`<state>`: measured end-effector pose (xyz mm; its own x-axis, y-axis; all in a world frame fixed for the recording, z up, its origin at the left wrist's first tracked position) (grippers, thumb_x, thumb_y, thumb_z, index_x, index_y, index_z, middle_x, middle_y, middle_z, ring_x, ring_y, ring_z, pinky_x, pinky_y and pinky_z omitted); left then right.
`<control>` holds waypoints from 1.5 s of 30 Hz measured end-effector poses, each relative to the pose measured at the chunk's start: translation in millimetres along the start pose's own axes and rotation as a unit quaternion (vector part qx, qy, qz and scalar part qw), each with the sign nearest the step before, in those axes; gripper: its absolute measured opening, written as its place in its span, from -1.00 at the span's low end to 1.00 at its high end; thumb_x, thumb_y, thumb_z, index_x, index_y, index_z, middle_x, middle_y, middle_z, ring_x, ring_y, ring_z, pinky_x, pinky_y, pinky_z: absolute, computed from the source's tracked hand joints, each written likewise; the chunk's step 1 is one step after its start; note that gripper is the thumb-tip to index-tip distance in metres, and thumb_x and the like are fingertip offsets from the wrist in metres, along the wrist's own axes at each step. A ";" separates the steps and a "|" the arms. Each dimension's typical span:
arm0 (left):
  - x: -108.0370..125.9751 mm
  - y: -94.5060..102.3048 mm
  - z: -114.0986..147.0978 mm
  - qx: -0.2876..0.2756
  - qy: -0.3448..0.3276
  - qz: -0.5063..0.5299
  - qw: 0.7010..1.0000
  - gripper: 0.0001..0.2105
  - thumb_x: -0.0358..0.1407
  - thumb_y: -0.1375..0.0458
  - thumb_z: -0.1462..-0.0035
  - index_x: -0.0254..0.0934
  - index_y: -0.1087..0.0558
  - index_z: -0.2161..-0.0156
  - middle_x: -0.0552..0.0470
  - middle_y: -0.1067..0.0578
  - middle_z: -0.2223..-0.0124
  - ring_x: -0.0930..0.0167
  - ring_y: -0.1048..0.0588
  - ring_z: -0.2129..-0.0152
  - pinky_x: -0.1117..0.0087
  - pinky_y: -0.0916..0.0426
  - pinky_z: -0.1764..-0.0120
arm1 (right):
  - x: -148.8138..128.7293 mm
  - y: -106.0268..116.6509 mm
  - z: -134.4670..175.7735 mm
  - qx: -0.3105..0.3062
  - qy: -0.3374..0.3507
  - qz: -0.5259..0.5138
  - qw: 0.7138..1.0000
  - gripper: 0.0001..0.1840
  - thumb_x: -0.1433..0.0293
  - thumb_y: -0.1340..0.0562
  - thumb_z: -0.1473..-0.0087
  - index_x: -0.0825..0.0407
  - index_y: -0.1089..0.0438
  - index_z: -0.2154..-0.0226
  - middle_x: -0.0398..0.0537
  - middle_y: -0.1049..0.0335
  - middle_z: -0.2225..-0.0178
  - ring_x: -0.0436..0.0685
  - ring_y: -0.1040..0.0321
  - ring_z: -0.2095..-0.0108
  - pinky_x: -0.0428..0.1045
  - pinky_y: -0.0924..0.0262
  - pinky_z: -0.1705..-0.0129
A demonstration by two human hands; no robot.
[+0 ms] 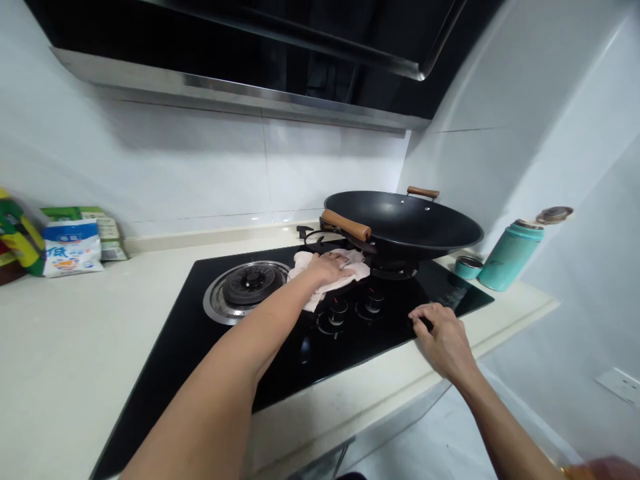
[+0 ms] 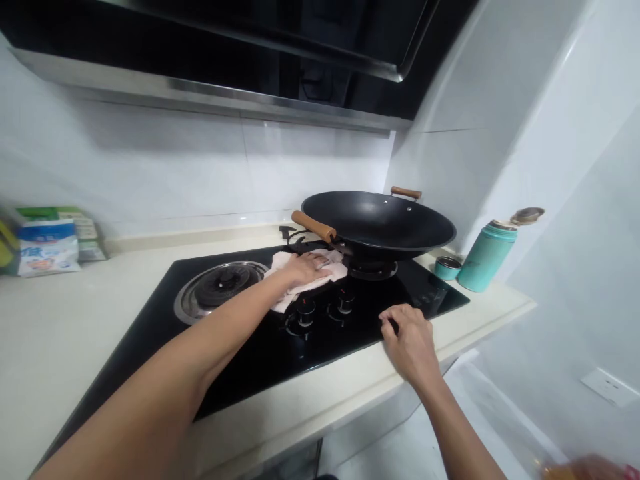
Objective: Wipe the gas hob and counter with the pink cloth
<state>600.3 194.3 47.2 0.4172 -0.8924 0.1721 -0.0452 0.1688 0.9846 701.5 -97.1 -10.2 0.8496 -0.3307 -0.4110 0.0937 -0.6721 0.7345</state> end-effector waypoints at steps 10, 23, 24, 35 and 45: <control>-5.8 -3.1 58.2 0.005 0.000 -0.033 0.999 -0.33 0.22 0.09 -0.26 0.07 -0.12 -0.39 0.00 -0.03 -0.47 0.04 -0.01 -0.36 -0.15 0.13 -0.28 | 5.2 -3.7 1.0 0.015 0.003 0.006 1.000 -0.75 0.30 -0.08 -0.15 -0.08 -0.48 0.29 -0.08 -0.48 0.15 0.21 -0.29 0.09 0.11 -0.12 0.04; 16.1 -12.0 168.9 0.031 -0.008 -0.076 0.997 -0.47 -0.03 0.27 -0.42 -0.07 -0.13 -0.39 -0.04 -0.08 -0.46 0.09 -0.10 -0.33 -0.08 0.10 -0.27 | -2.6 -2.0 2.8 0.015 -0.004 0.035 0.999 -0.75 0.33 -0.08 -0.18 -0.06 -0.48 0.25 -0.03 -0.46 0.12 0.23 -0.28 0.11 0.12 -0.09 0.07; 18.2 -12.5 178.2 0.032 -0.007 -0.077 0.996 -0.46 -0.05 0.26 -0.42 -0.09 -0.12 -0.39 -0.05 -0.08 -0.46 0.08 -0.10 -0.33 -0.09 0.10 -0.27 | -3.8 -1.7 3.2 0.016 -0.004 0.036 0.999 -0.75 0.33 -0.09 -0.18 -0.06 -0.48 0.24 -0.03 -0.46 0.11 0.24 -0.28 0.10 0.12 -0.10 0.07; 61.6 -20.1 268.7 0.007 -0.064 -0.031 0.997 -0.43 -0.02 0.14 -0.36 -0.08 -0.07 -0.41 -0.07 -0.03 -0.47 0.09 0.02 -0.39 -0.13 0.16 -0.30 | -5.9 -0.7 4.6 0.033 -0.008 0.026 0.999 -0.73 0.31 -0.08 -0.16 -0.04 -0.49 0.26 0.03 -0.45 0.11 0.27 -0.29 0.09 0.16 -0.13 0.03; 103.7 -25.1 268.8 0.033 -0.143 0.000 0.989 -0.41 0.04 -0.08 -0.21 -0.17 -0.32 -0.28 -0.18 -0.19 -0.40 0.07 -0.12 -0.33 -0.09 0.06 -0.29 | -145.1 -21.3 48.5 -0.071 0.143 -0.098 0.982 -0.60 0.21 0.01 -0.32 -0.03 -0.50 0.22 0.03 -0.45 0.15 0.18 -0.34 0.08 0.05 -0.19 -0.02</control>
<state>400.7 -15.0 48.4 0.1431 -0.9761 0.1637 -0.1074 0.1492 0.9830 551.0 -66.9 7.6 0.9170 0.0091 -0.3988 0.3247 -0.5977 0.7330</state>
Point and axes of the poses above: each hand's wrist, its own z-axis away from the middle knuckle, its own y-axis out of the back of the hand, x = y × z, the point moved 3 cm from there along -z, towards the middle knuckle
